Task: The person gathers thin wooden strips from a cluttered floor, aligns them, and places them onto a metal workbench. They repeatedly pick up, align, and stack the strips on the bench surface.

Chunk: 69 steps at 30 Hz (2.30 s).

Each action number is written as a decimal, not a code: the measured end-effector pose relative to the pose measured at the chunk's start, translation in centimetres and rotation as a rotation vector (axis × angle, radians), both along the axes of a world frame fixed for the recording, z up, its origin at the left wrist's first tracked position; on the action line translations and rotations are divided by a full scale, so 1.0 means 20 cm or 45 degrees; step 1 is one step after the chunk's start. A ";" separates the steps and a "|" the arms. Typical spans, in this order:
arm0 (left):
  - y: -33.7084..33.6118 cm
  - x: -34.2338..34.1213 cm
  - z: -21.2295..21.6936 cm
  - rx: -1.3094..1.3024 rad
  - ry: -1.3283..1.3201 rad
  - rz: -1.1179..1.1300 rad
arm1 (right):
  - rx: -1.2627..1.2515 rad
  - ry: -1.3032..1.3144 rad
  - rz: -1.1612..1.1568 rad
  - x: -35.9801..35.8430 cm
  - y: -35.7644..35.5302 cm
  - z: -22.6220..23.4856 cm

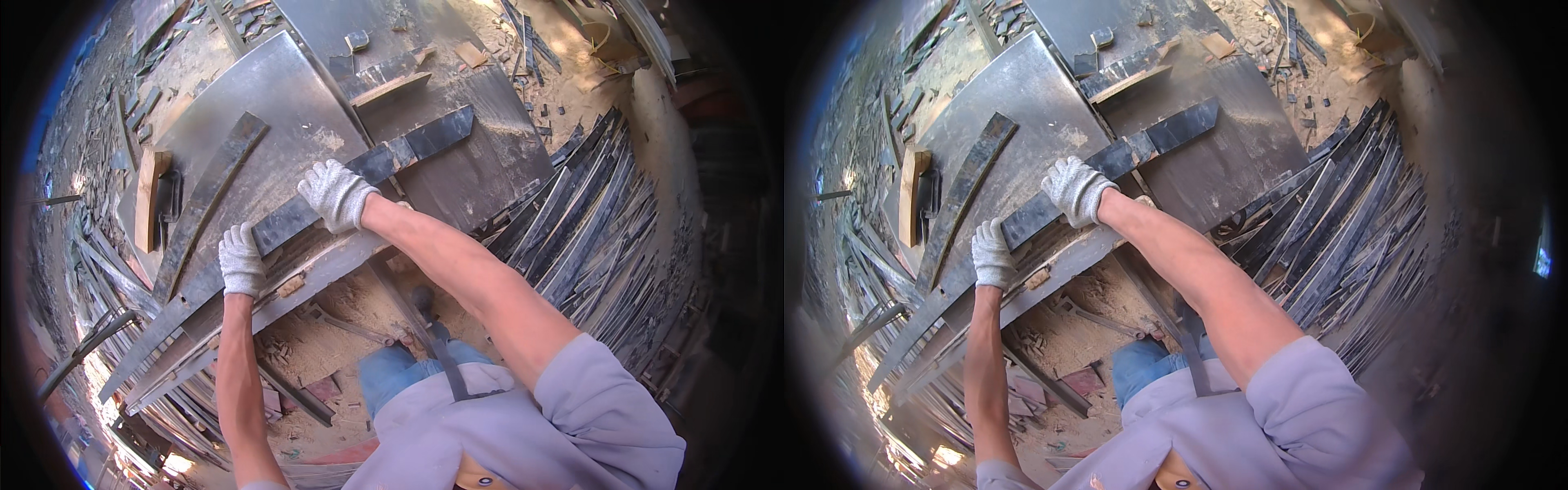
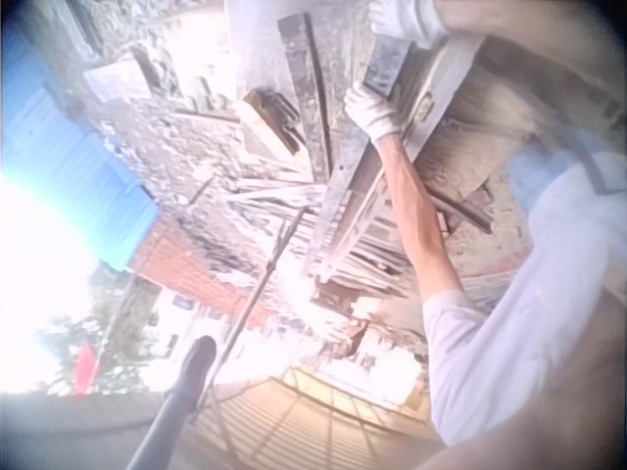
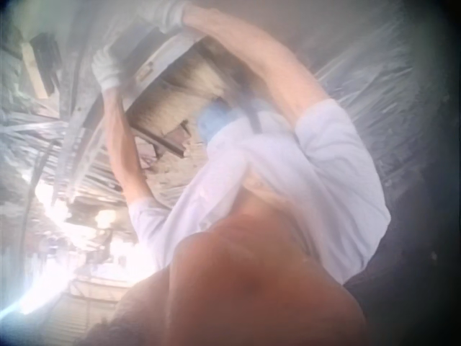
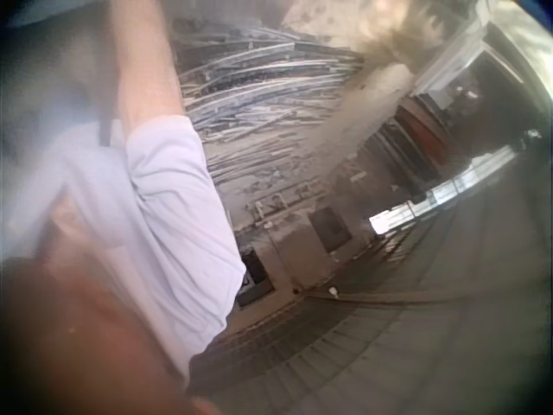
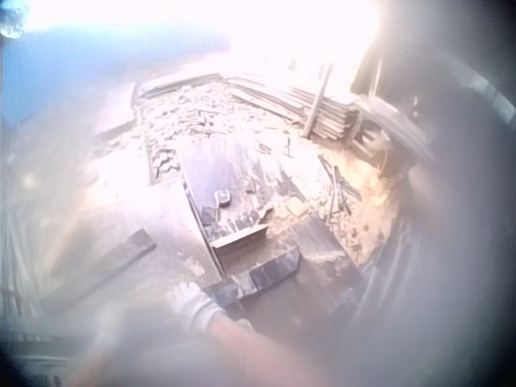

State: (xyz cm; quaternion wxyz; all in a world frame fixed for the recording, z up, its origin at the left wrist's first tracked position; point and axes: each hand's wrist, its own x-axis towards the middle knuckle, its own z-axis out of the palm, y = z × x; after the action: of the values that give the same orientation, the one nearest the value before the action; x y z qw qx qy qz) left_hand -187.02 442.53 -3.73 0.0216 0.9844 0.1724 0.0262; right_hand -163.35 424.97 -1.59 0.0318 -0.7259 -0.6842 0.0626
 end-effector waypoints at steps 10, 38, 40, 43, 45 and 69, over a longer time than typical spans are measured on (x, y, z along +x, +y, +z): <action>0.01 0.00 -0.02 0.087 -0.132 -0.034 | 0.119 0.029 0.031 0.01 0.02 -0.03; 0.20 0.05 -0.18 0.179 -0.139 -0.048 | 0.217 -0.119 -0.070 0.00 0.13 -0.08; 0.20 0.05 -0.21 0.196 -0.133 -0.027 | 0.237 -0.184 -0.076 -0.01 0.12 -0.09; 0.19 0.01 -0.22 0.100 -0.102 -0.035 | 0.149 -0.108 -0.084 -0.05 0.09 -0.08; 0.16 0.01 -0.19 0.091 -0.077 -0.022 | 0.014 -0.055 -0.095 -0.05 0.08 -0.06; -0.10 0.09 0.26 -0.223 0.228 0.080 | -0.551 1.630 -1.049 1.50 -0.61 0.49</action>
State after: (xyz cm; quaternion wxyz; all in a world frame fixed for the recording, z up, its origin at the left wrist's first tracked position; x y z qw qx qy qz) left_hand -185.20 440.52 1.49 0.0911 0.9714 0.2058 -0.0763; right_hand -133.38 412.71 8.30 0.2981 -0.7337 -0.1817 0.5830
